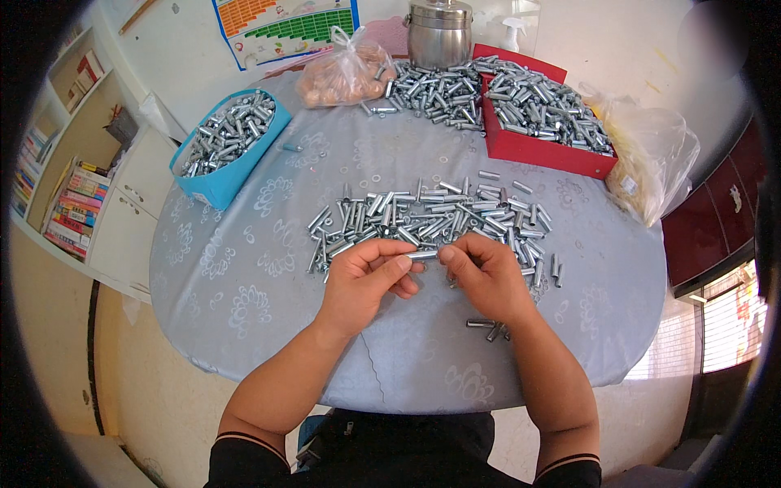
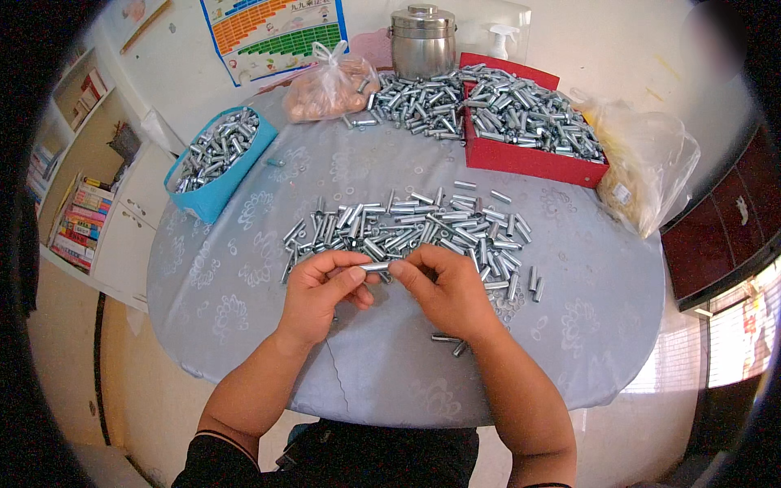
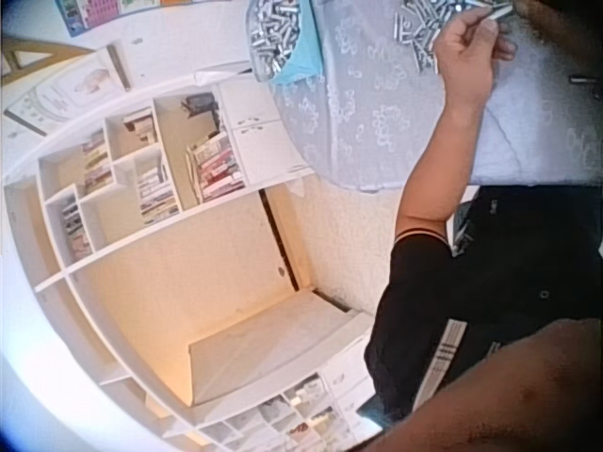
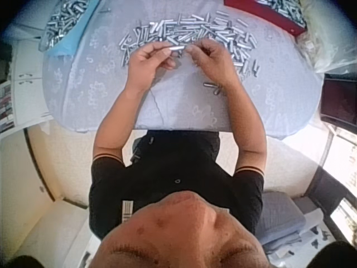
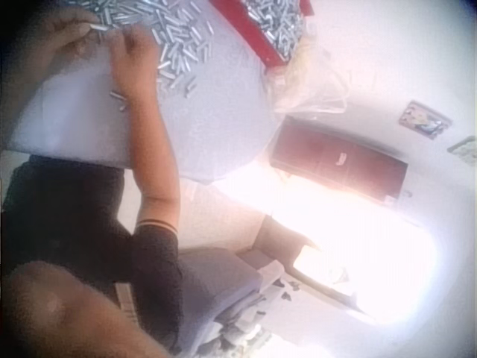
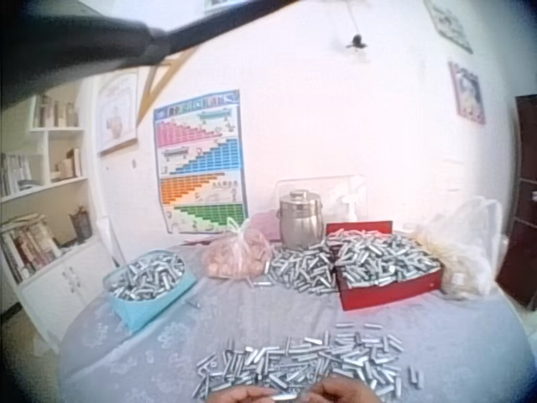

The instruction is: The person repeatedly picks up small metal fasteners and washers from a table, threads the washers onto the fasteners, and places the assembled units back on the table. The person handles the items one at a time by hand without using tools.

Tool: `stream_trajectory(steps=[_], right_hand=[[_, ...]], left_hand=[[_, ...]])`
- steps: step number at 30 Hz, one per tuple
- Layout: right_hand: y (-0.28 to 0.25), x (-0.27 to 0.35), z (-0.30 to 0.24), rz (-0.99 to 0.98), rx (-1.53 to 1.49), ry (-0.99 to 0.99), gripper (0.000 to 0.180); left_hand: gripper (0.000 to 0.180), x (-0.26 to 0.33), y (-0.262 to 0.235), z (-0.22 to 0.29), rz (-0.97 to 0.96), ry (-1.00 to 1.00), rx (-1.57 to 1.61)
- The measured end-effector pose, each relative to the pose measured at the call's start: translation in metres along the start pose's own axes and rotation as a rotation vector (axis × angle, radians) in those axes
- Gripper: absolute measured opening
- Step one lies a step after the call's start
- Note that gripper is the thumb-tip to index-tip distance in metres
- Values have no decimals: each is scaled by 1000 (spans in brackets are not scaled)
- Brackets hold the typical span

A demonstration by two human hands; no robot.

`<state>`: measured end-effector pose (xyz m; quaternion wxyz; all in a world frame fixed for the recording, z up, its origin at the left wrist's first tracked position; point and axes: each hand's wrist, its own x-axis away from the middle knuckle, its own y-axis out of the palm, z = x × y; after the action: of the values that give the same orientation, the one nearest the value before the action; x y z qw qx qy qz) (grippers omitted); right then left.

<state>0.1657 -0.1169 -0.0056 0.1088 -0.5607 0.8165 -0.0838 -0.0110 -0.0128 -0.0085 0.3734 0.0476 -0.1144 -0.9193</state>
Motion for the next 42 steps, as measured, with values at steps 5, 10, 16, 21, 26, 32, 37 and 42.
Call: stream_trajectory(steps=[5,10,16,21,26,32,37,42], right_hand=[[5,0,1,45,-169,-1,15],[11,-1,1,78,-251,-57,19],[1,1,0,-8,-90,24,19],[2,2,-6,16,-63,-9,17],[4,2,-3,19,-109,-73,17],[-1,3,-4,-31,17,-22,18],[-4,2,-2,-51,110,-21,20],[2,2,-1,12,-113,-33,19]], left_hand=[[20,0,1,0,-6,-7,2],[21,0,0,-1,-8,-19,4],[21,0,0,-1,-7,-10,10],[21,0,-1,-1,-7,1,18],[21,0,-1,-2,-16,3,21],[20,0,-1,-3,-9,15,19],[20,0,-1,-1,-8,13,18],[20,0,0,-1,-9,12,5]])
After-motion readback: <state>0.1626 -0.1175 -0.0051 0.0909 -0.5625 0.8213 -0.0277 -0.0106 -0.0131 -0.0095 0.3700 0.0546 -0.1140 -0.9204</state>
